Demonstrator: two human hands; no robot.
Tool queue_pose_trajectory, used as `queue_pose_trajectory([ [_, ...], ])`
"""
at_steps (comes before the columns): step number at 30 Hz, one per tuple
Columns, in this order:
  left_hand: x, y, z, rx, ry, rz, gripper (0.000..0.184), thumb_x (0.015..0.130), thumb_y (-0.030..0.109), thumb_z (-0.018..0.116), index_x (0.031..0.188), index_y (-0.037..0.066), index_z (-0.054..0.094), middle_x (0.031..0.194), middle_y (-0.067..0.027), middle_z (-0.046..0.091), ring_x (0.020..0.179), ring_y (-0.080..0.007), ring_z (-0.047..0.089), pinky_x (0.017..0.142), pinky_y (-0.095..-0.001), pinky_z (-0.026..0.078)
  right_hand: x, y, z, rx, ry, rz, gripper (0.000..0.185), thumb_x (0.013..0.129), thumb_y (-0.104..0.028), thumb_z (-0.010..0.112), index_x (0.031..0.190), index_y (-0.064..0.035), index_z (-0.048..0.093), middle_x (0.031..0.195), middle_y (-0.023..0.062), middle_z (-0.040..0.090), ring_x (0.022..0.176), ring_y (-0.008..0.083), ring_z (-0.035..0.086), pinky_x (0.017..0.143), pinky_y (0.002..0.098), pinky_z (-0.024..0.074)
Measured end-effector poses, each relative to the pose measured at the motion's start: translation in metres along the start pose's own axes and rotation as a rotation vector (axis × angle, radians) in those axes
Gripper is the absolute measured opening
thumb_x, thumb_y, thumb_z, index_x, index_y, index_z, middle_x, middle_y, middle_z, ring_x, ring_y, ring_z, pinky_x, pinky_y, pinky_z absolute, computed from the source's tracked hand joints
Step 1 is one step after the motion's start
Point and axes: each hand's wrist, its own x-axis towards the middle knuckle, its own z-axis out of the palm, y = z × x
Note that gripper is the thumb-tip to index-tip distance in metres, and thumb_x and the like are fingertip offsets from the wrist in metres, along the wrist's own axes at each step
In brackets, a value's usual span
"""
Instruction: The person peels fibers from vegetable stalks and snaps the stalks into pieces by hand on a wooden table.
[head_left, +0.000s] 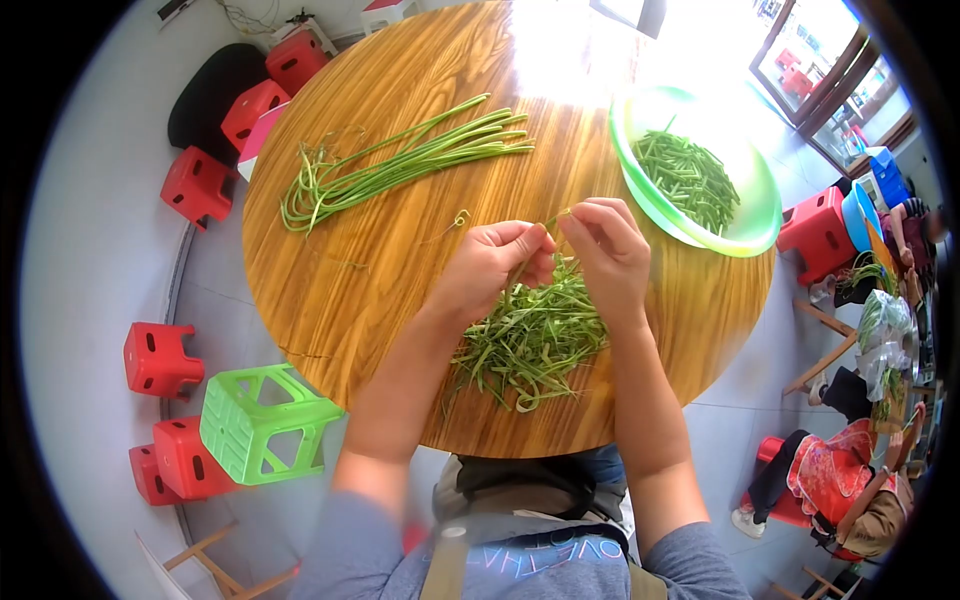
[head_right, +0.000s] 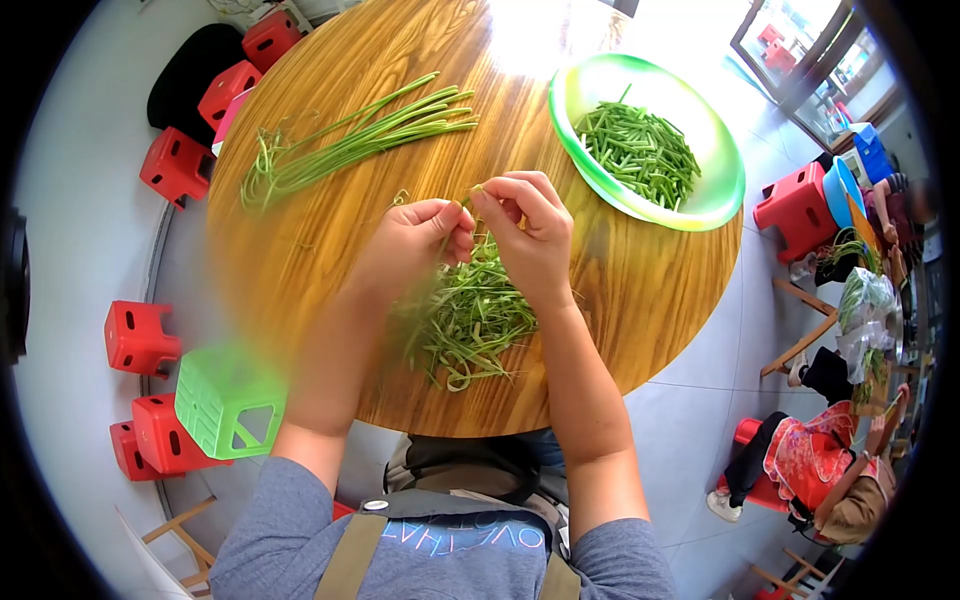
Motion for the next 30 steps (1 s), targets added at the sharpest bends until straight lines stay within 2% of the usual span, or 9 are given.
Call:
queue_pose_trajectory([
  [2, -0.001, 0.000, 0.002, -0.084, 0.046, -0.019, 0.026, 0.093, 0.022, 0.053, 0.089, -0.002, 0.062, 0.074, -0.0075, 0.063, 0.067, -0.0149, 0.062, 0.061, -0.0258, 0.049, 0.000, -0.001, -0.001, 0.025, -0.022, -0.010, 0.007, 0.077, -0.003, 0.068, 0.082, -0.0001, 0.063, 0.082, 0.0023, 0.056, 0.063, 0.0074, 0.051, 0.055, 0.0220, 0.0414],
  [8, 0.001, -0.002, 0.002, -0.091, 0.052, -0.049, 0.025, 0.093, 0.022, 0.052, 0.090, -0.001, 0.061, 0.075, -0.0079, 0.063, 0.068, -0.0157, 0.062, 0.064, -0.0270, 0.049, 0.001, 0.000, 0.003, -0.573, 0.020, -0.510, 0.011, 0.072, -0.001, 0.069, 0.082, -0.0014, 0.064, 0.080, 0.0075, 0.057, 0.066, 0.0188, 0.057, 0.057, 0.0290, 0.0459],
  [11, 0.010, -0.014, -0.006, -0.247, 0.077, 0.025, 0.024, 0.093, 0.023, 0.051, 0.092, 0.001, 0.060, 0.077, -0.0073, 0.063, 0.070, -0.0156, 0.062, 0.065, -0.0274, 0.050, -0.005, -0.008, 0.005, -0.281, -0.080, -0.233, 0.009, 0.074, -0.002, 0.069, 0.082, -0.0015, 0.065, 0.081, 0.0067, 0.058, 0.068, 0.0160, 0.057, 0.058, 0.0290, 0.0465],
  [16, 0.011, 0.001, -0.023, -0.481, 0.238, 0.050, 0.024, 0.094, 0.028, 0.050, 0.098, 0.006, 0.057, 0.078, -0.0041, 0.060, 0.069, -0.0138, 0.059, 0.064, -0.0272, 0.050, -0.004, -0.023, -0.009, 0.340, -0.451, 0.217, 0.008, 0.075, 0.000, 0.070, 0.081, 0.0016, 0.064, 0.081, 0.0004, 0.056, 0.068, 0.0056, 0.049, 0.057, 0.0192, 0.0378],
  [19, 0.015, 0.005, -0.048, -0.631, 0.162, 0.075, 0.026, 0.094, 0.030, 0.050, 0.102, 0.006, 0.056, 0.073, -0.0008, 0.056, 0.058, -0.0109, 0.050, 0.055, -0.0247, 0.042, 0.001, -0.019, -0.022, 0.550, -0.826, 0.230, 0.007, 0.075, 0.001, 0.069, 0.081, 0.0012, 0.064, 0.082, 0.0004, 0.057, 0.069, 0.0061, 0.049, 0.057, 0.0201, 0.0384],
  [22, 0.016, 0.008, -0.060, -0.773, 0.068, 0.130, 0.029, 0.095, 0.028, 0.048, 0.107, 0.003, 0.055, 0.067, 0.0014, 0.048, 0.051, -0.0094, 0.035, 0.050, -0.0231, 0.033, 0.003, -0.031, -0.024, 0.378, -1.000, 0.344, 0.014, 0.075, -0.003, 0.071, 0.088, 0.0000, 0.067, 0.086, 0.0028, 0.059, 0.074, 0.0073, 0.052, 0.061, 0.0219, 0.0417],
  [24, 0.011, 0.016, -0.048, -0.685, 0.104, 0.165, 0.030, 0.096, 0.024, 0.046, 0.110, 0.000, 0.054, 0.069, 0.0009, 0.050, 0.052, -0.0094, 0.037, 0.052, -0.0225, 0.033, 0.003, -0.033, -0.021, 0.192, -1.061, 0.311, 0.021, 0.078, -0.010, 0.071, 0.097, -0.0020, 0.068, 0.082, 0.0037, 0.062, 0.071, 0.0071, 0.053, 0.061, 0.0217, 0.0427],
  [28, 0.003, 0.023, -0.033, -0.600, -0.008, 0.146, 0.031, 0.095, 0.017, 0.043, 0.114, -0.005, 0.053, 0.071, -0.0009, 0.053, 0.054, -0.0094, 0.041, 0.055, -0.0221, 0.036, 0.002, -0.027, -0.017, -0.099, -0.986, 0.471, 0.013, 0.083, -0.011, 0.066, 0.090, -0.0008, 0.067, 0.068, 0.0010, 0.060, 0.061, 0.0056, 0.050, 0.056, 0.0208, 0.0418],
  [30, 0.002, 0.022, -0.032, -0.511, -0.050, 0.134, 0.030, 0.095, 0.016, 0.045, 0.114, -0.005, 0.053, 0.070, -0.0015, 0.055, 0.055, -0.0090, 0.044, 0.055, -0.0220, 0.038, 0.004, -0.025, -0.015, -0.070, -0.714, 0.508, 0.012, 0.083, -0.012, 0.066, 0.088, -0.0006, 0.066, 0.070, -0.0005, 0.059, 0.064, 0.0044, 0.051, 0.058, 0.0194, 0.0418],
])
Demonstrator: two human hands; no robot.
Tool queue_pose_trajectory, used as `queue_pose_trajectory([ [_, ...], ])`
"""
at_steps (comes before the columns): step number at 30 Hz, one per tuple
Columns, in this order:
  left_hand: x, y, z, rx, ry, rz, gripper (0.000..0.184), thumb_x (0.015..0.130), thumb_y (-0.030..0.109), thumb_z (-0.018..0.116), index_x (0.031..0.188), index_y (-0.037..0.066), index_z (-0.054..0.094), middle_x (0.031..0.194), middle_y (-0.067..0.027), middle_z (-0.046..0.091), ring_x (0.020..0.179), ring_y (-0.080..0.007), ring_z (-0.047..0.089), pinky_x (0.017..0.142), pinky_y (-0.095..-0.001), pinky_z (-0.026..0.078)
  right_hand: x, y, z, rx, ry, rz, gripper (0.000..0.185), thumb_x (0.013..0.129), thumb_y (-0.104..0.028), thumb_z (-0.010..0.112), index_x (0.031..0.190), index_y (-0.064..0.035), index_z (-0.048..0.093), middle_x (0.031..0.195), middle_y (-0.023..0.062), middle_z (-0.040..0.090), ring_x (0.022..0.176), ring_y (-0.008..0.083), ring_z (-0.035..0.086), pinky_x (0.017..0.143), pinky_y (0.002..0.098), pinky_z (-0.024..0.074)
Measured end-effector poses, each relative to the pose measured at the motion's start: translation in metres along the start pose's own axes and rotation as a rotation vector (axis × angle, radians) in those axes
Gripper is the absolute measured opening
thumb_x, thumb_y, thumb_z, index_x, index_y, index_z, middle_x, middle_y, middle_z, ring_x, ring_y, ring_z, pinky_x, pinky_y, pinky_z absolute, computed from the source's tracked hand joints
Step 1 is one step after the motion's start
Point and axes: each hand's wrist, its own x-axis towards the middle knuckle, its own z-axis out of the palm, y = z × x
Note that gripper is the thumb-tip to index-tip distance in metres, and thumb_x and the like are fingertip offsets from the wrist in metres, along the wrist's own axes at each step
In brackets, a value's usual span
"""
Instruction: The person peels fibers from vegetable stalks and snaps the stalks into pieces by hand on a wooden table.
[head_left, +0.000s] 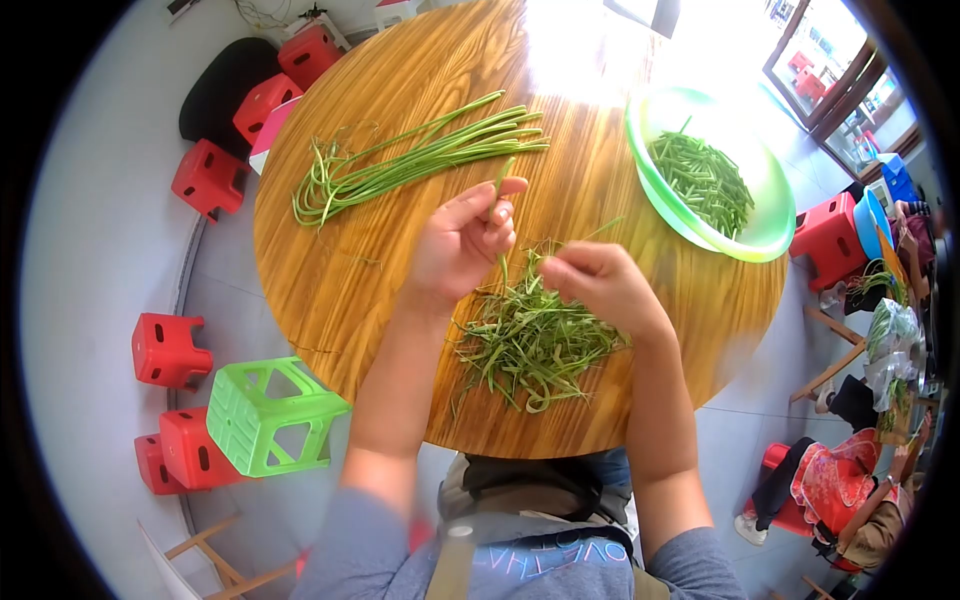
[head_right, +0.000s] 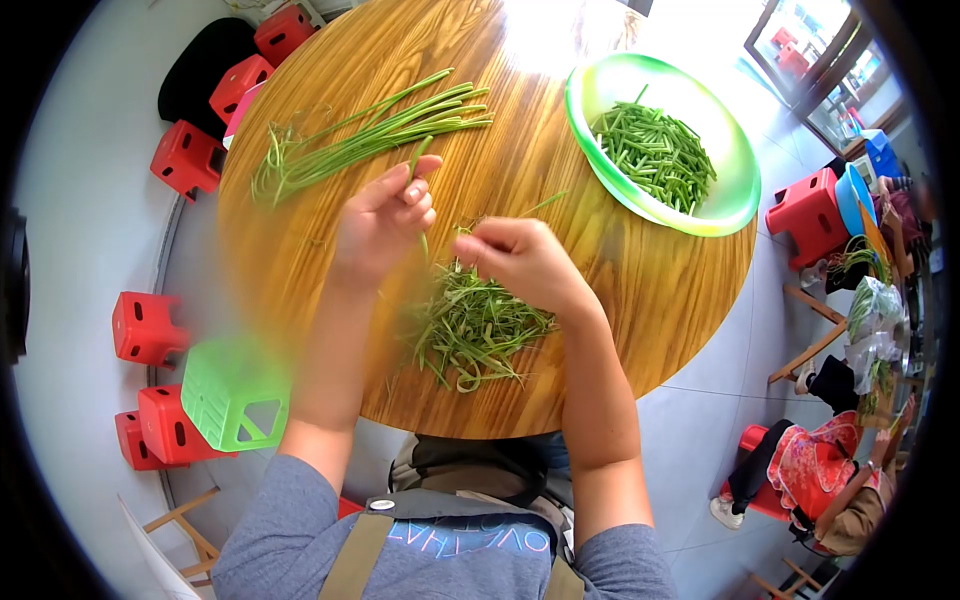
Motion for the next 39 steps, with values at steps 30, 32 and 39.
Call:
queue_pose_trajectory([
  [30, -0.009, -0.030, 0.020, 0.608, -0.038, -0.189, 0.021, 0.090, 0.016, 0.052, 0.090, -0.002, 0.063, 0.068, -0.0047, 0.059, 0.059, -0.0097, 0.054, 0.053, -0.0210, 0.042, 0.012, 0.020, -0.004, 0.906, 0.286, 0.034, 0.027, 0.091, -0.025, 0.058, 0.093, 0.0016, 0.064, 0.067, -0.0028, 0.052, 0.065, 0.0071, 0.050, 0.059, 0.0202, 0.0409],
  [32, -0.009, -0.030, 0.021, 0.689, 0.000, -0.164, 0.021, 0.089, 0.017, 0.053, 0.087, -0.001, 0.063, 0.066, -0.0039, 0.059, 0.056, -0.0086, 0.052, 0.050, -0.0207, 0.041, 0.011, 0.017, -0.003, 0.667, 0.377, -0.042, 0.024, 0.089, -0.021, 0.059, 0.091, 0.0014, 0.065, 0.068, -0.0019, 0.052, 0.065, 0.0078, 0.052, 0.059, 0.0204, 0.0419],
  [39, -0.004, -0.039, 0.017, 0.645, 0.185, -0.085, 0.023, 0.090, 0.017, 0.051, 0.076, 0.001, 0.061, 0.061, -0.0019, 0.057, 0.046, -0.0062, 0.045, 0.042, -0.0202, 0.035, 0.014, 0.012, 0.031, -0.294, 0.694, -0.606, 0.009, 0.080, -0.009, 0.067, 0.086, -0.0022, 0.068, 0.074, 0.0074, 0.055, 0.060, 0.0149, 0.057, 0.051, 0.0276, 0.0466],
])
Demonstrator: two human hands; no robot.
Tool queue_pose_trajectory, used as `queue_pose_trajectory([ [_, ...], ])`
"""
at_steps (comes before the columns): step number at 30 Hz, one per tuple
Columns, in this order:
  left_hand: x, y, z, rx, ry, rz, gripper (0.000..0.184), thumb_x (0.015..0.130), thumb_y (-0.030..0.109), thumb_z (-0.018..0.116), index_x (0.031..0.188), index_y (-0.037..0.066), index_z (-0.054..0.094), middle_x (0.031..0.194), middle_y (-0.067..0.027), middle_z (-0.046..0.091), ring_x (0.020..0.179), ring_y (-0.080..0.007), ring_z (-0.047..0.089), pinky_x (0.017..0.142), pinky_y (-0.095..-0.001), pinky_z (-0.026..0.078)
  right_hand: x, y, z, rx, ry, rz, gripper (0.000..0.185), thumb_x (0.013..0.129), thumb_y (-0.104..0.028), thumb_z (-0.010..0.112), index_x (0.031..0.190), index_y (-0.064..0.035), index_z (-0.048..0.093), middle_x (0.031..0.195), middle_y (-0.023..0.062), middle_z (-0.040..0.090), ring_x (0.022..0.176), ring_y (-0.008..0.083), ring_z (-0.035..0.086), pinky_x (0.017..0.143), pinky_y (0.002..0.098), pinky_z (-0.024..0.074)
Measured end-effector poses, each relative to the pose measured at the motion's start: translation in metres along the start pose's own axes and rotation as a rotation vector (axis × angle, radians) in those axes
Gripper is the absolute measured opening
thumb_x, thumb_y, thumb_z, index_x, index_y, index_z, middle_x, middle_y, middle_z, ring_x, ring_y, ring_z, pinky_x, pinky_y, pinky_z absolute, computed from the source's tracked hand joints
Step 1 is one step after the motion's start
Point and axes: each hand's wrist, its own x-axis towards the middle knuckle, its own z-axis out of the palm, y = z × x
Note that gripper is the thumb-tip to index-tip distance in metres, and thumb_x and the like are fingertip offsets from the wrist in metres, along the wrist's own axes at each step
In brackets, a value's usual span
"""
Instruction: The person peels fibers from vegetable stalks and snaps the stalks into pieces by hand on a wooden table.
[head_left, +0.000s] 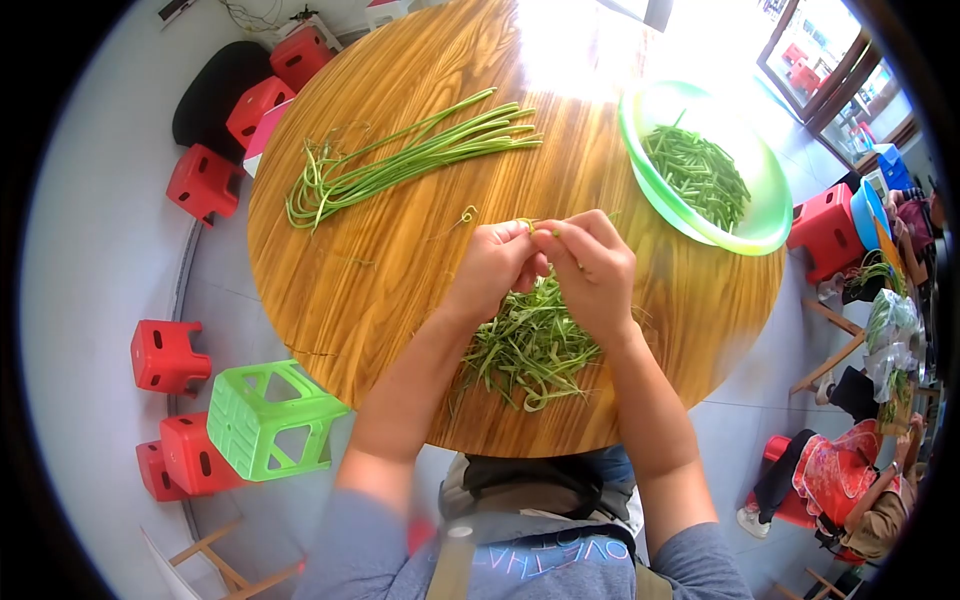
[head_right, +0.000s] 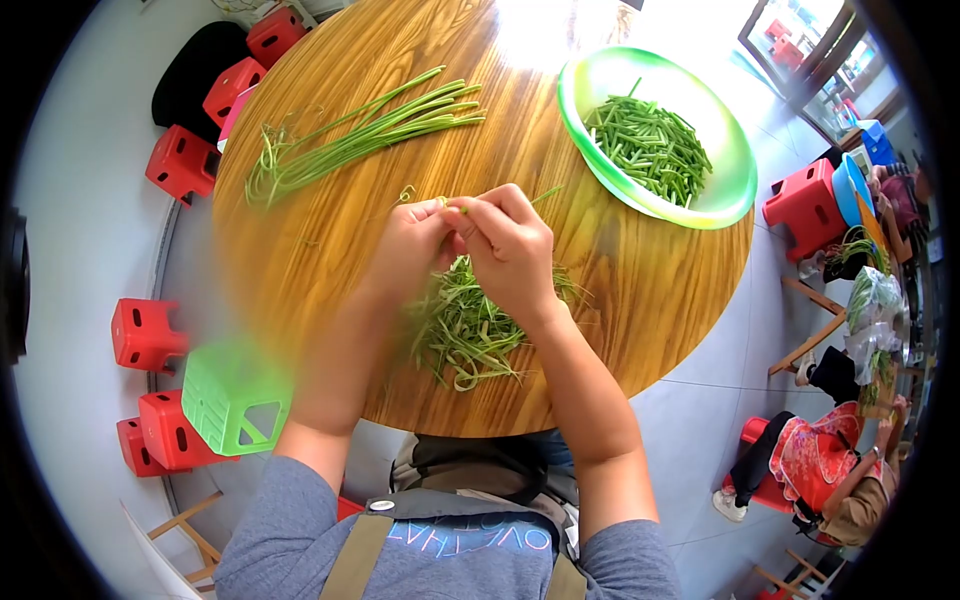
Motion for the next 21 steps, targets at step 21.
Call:
queue_pose_trajectory([
  [21, -0.007, 0.022, 0.005, -0.221, -0.006, 0.042, 0.029, 0.096, 0.025, 0.046, 0.105, -0.001, 0.056, 0.081, -0.0048, 0.062, 0.051, -0.0068, 0.045, 0.048, -0.0194, 0.037, 0.014, 0.011, -0.030, 0.671, -0.211, 0.758, 0.025, 0.091, -0.023, 0.057, 0.089, -0.0005, 0.067, 0.058, -0.0043, 0.047, 0.054, 0.0040, 0.041, 0.049, 0.0187, 0.0326],
])
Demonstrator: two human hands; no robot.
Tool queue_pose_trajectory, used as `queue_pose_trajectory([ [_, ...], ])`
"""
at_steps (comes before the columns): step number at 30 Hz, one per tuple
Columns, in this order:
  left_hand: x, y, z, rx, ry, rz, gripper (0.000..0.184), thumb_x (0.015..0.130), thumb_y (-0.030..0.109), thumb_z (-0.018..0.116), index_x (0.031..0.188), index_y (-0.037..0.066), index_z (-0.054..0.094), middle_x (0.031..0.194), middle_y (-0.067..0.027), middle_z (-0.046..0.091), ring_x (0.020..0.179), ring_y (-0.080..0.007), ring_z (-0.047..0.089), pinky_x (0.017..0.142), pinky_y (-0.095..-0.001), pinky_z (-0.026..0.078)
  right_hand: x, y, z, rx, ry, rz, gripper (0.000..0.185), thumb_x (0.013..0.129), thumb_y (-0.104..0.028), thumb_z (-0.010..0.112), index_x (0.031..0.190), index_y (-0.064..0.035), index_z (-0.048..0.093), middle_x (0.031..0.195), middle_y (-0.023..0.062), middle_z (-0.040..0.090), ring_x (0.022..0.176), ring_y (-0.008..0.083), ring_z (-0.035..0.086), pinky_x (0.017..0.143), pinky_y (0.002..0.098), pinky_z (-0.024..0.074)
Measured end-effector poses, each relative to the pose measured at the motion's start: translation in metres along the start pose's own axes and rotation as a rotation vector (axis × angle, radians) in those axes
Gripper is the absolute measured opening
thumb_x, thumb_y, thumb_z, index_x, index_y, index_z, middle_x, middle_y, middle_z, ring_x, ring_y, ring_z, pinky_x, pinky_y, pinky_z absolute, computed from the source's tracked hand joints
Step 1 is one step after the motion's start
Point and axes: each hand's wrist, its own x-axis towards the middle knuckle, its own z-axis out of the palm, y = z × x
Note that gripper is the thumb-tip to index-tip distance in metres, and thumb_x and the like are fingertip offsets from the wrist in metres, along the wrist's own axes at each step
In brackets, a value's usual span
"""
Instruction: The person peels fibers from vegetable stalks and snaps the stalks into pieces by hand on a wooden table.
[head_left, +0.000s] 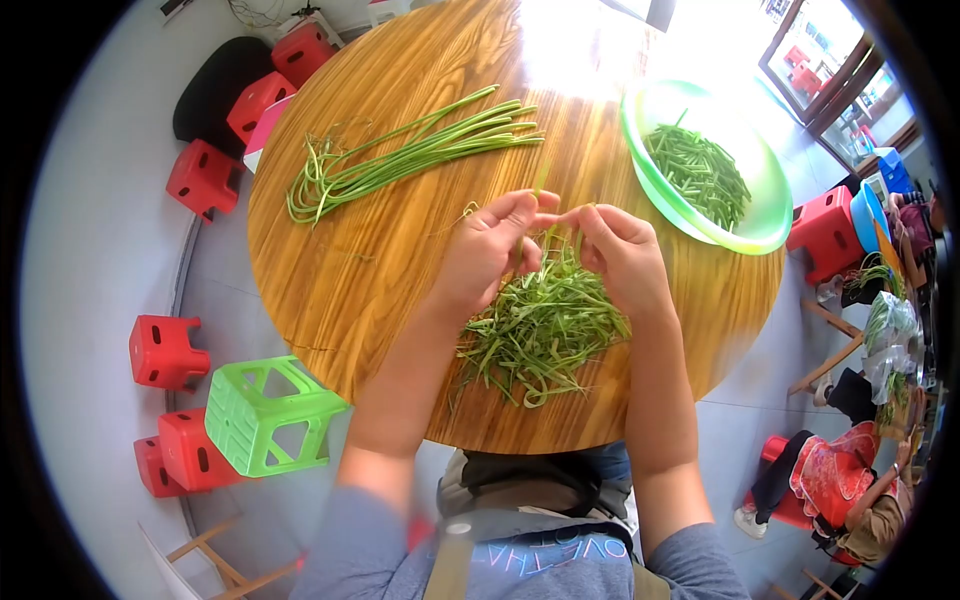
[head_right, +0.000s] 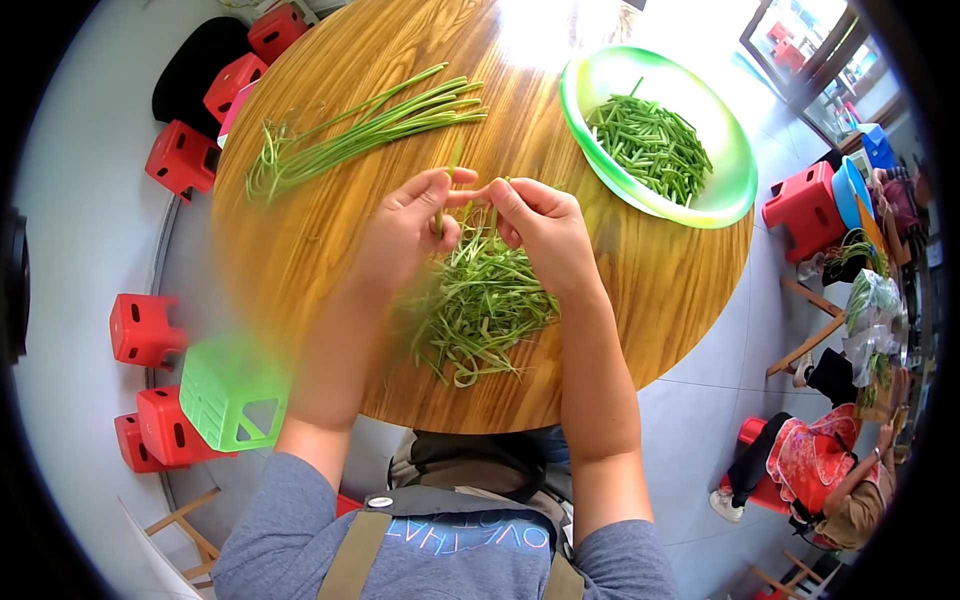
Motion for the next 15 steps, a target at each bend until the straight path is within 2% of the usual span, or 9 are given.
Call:
queue_pose_trajectory([
  [2, 0.000, -0.005, 0.000, 0.065, -0.031, -0.034, 0.029, 0.096, 0.025, 0.046, 0.104, -0.001, 0.057, 0.073, -0.0021, 0.059, 0.048, -0.0055, 0.042, 0.046, -0.0182, 0.035, 0.000, -0.002, 0.000, 0.032, -0.006, -0.018, 0.026, 0.091, -0.024, 0.057, 0.092, -0.0002, 0.068, 0.059, -0.0044, 0.048, 0.055, 0.0038, 0.042, 0.050, 0.0186, 0.0328],
  [5, 0.004, -0.006, -0.013, 0.054, -0.068, -0.032, 0.027, 0.095, 0.024, 0.048, 0.102, -0.001, 0.058, 0.061, 0.0035, 0.048, 0.045, -0.0032, 0.036, 0.041, -0.0171, 0.029, 0.000, -0.007, 0.002, -0.023, 0.131, -0.014, 0.026, 0.091, -0.023, 0.057, 0.093, 0.0000, 0.068, 0.060, -0.0043, 0.048, 0.056, 0.0033, 0.043, 0.051, 0.0186, 0.0339],
  [8, 0.006, -0.003, -0.014, 0.055, -0.009, -0.036, 0.026, 0.095, 0.023, 0.049, 0.098, -0.001, 0.059, 0.057, 0.0068, 0.037, 0.045, -0.0016, 0.031, 0.039, -0.0170, 0.024, 0.002, -0.007, -0.006, 0.008, 0.234, -0.065, 0.025, 0.091, -0.024, 0.058, 0.093, -0.0006, 0.068, 0.062, -0.0030, 0.050, 0.057, 0.0025, 0.043, 0.051, 0.0163, 0.0328],
  [11, 0.004, -0.003, -0.013, 0.131, -0.062, -0.066, 0.026, 0.094, 0.022, 0.050, 0.100, -0.001, 0.059, 0.058, 0.0074, 0.039, 0.045, -0.0015, 0.031, 0.040, -0.0171, 0.024, 0.006, -0.002, -0.021, 0.390, 0.299, -0.251, 0.025, 0.091, -0.021, 0.057, 0.095, 0.0025, 0.065, 0.067, 0.0002, 0.054, 0.061, 0.0047, 0.050, 0.054, 0.0140, 0.0402],
  [12, 0.004, -0.003, -0.013, 0.189, -0.063, -0.057, 0.025, 0.094, 0.021, 0.050, 0.101, -0.001, 0.059, 0.059, 0.0074, 0.040, 0.046, -0.0012, 0.032, 0.041, -0.0169, 0.025, 0.009, -0.005, -0.019, 0.603, 0.399, -0.352, 0.025, 0.091, -0.017, 0.056, 0.098, 0.0067, 0.061, 0.074, 0.0049, 0.059, 0.069, 0.0091, 0.057, 0.060, 0.0145, 0.0498],
  [15, 0.002, -0.006, -0.008, 0.265, -0.078, -0.048, 0.024, 0.093, 0.018, 0.050, 0.105, -0.002, 0.059, 0.061, 0.0070, 0.043, 0.050, -0.0007, 0.035, 0.044, -0.0163, 0.026, 0.011, -0.019, -0.016, 0.917, 0.575, -0.227, 0.024, 0.091, -0.013, 0.054, 0.099, 0.0096, 0.057, 0.079, 0.0078, 0.061, 0.077, 0.0132, 0.061, 0.068, 0.0175, 0.0550],
])
